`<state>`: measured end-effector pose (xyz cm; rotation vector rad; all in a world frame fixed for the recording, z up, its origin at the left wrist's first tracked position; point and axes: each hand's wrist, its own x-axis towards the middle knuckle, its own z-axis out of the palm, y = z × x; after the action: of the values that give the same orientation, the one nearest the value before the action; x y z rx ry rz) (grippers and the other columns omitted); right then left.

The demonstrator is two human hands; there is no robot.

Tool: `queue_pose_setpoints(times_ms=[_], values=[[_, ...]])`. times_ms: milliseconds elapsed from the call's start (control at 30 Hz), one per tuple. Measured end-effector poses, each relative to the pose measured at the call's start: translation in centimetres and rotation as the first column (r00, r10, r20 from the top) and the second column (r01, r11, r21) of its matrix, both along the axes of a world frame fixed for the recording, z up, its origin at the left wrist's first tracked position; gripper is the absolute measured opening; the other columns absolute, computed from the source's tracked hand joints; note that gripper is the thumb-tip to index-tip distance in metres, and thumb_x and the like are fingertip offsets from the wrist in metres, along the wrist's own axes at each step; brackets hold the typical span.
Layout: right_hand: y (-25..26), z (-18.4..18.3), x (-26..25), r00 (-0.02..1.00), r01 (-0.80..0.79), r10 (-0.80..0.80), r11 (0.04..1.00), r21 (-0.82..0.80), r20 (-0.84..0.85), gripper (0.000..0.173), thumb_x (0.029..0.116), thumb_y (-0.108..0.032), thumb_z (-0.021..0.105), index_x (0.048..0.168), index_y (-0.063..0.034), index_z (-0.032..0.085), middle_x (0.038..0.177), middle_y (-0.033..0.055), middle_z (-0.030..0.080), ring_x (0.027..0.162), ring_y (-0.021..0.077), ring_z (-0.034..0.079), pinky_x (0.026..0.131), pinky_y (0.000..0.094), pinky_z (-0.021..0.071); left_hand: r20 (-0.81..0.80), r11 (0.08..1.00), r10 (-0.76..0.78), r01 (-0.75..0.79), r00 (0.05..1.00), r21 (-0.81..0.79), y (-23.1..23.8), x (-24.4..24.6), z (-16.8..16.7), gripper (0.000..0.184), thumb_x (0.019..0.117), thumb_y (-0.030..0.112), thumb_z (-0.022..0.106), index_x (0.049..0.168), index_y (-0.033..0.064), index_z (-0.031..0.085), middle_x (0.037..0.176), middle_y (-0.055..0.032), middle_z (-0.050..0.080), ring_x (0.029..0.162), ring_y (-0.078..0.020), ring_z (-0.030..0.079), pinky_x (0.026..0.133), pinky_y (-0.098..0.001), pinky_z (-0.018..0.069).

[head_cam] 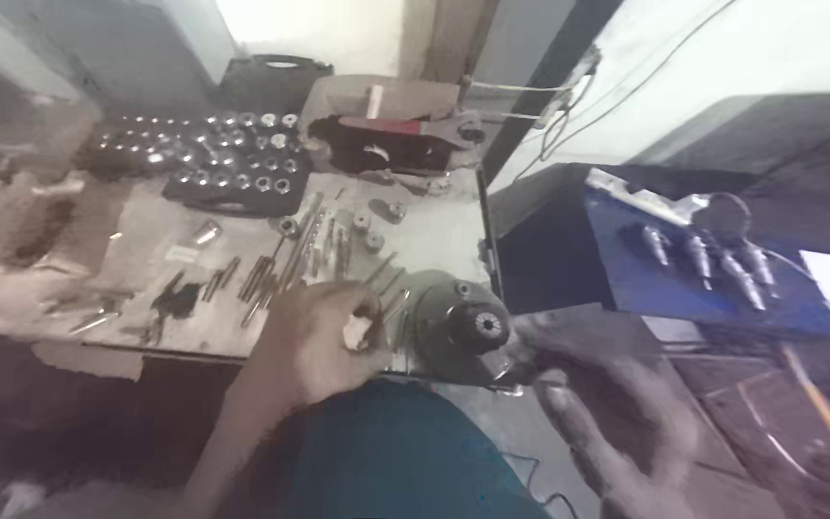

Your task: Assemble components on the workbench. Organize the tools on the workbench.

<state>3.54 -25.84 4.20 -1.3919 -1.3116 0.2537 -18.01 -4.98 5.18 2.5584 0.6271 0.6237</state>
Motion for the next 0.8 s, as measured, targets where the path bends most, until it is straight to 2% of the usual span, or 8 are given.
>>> queue_pose_setpoints(times_ms=[67,100,233,300,400,567,733,800], values=[[1.6,0.5,-0.8,0.993,-0.095,0.093,0.995,-0.023,-0.072,0.046,0.0984,-0.037,0.070,0.134,-0.0094,0.064,0.122,0.0040,0.070,0.103,0.0107,0.070,0.088,0.0300,0.0626,0.113,0.995,-0.078,0.071,0.990,0.071,-1.8,1.2,0.2,0.027,0.0804,0.040,0.073,0.092,0.0158,0.073,0.079,0.0008,0.073,0.067,-0.0113,0.068,0.057,-0.0323,0.0564],[2.3,0.7,-1.1,0.987,-0.123,0.120,0.992,-0.023,-0.102,0.046,0.0975,-0.036,0.071,0.132,-0.0061,0.064,0.120,0.0051,0.070,0.101,0.0109,0.070,0.087,0.0301,0.0627,0.160,0.990,-0.112,0.097,0.981,0.099,-2.5,1.7,0.2,0.026,0.0820,0.039,0.073,0.092,0.0152,0.073,0.079,0.0005,0.073,0.068,-0.0105,0.068,0.059,-0.0300,0.0565],[3.4,1.1,-1.8,0.969,-0.119,0.122,0.993,0.030,-0.216,0.017,0.0977,-0.019,0.071,0.107,-0.0042,0.069,0.104,0.0031,0.072,0.088,0.0074,0.070,0.075,0.0235,0.0624,0.277,0.972,-0.177,0.123,0.945,0.202,-3.9,3.2,0.1,0.026,0.0893,0.038,0.070,0.093,0.0128,0.070,0.078,-0.0029,0.071,0.070,-0.0130,0.067,0.061,-0.0282,0.0537],[3.1,1.3,-1.5,0.948,-0.140,0.149,0.989,0.050,-0.280,0.011,0.0986,-0.012,0.069,0.105,-0.0030,0.070,0.105,0.0038,0.072,0.087,0.0072,0.070,0.074,0.0221,0.0624,0.308,0.967,-0.180,0.110,0.934,0.231,-3.8,3.5,0.1,0.022,0.0913,0.036,0.069,0.095,0.0145,0.069,0.079,-0.0024,0.071,0.072,-0.0129,0.067,0.063,-0.0273,0.0526],[2.1,1.4,-0.6,0.928,-0.164,0.172,0.985,0.054,-0.330,0.013,0.1015,-0.012,0.064,0.108,-0.0029,0.071,0.106,0.0041,0.074,0.090,0.0082,0.071,0.077,0.0236,0.0626,0.384,0.969,-0.204,0.131,0.901,0.208,-3.6,3.6,0.0,0.015,0.0917,0.030,0.073,0.096,0.0148,0.072,0.085,-0.0021,0.073,0.079,-0.0103,0.069,0.071,-0.0243,0.0556],[1.2,1.2,0.4,0.967,-0.080,0.089,0.996,0.050,-0.241,0.015,0.1027,-0.014,0.063,0.110,-0.0055,0.074,0.102,0.0016,0.075,0.084,0.0062,0.072,0.073,0.0221,0.0629,0.527,0.957,-0.267,0.287,0.807,0.044,-3.1,4.2,-0.2,0.013,0.0932,0.022,0.077,0.099,0.0111,0.074,0.096,-0.0022,0.075,0.090,-0.0067,0.071,0.080,-0.0198,0.0591],[0.5,0.7,1.2,1.000,0.023,-0.022,0.998,0.051,-0.021,0.014,0.1023,-0.016,0.064,0.110,-0.0089,0.073,0.102,0.0001,0.075,0.086,0.0060,0.072,0.075,0.0211,0.0633,0.603,0.943,-0.254,0.332,0.756,-0.020,-2.9,4.6,-0.9,0.014,0.0914,0.020,0.079,0.099,0.0105,0.074,0.096,-0.0011,0.076,0.090,-0.0068,0.072,0.080,-0.0205,0.0609],[0.4,0.6,1.6,0.998,0.058,-0.058,0.995,0.079,0.003,0.013,0.1019,-0.019,0.065,0.110,-0.0123,0.073,0.103,-0.0022,0.075,0.088,0.0050,0.072,0.076,0.0202,0.0627,0.612,0.943,-0.239,0.332,0.754,-0.040,-2.8,4.5,-1.1,0.015,0.0910,0.021,0.080,0.100,0.0108,0.074,0.096,-0.0007,0.075,0.089,-0.0060,0.072,0.079,-0.0199,0.0609]])
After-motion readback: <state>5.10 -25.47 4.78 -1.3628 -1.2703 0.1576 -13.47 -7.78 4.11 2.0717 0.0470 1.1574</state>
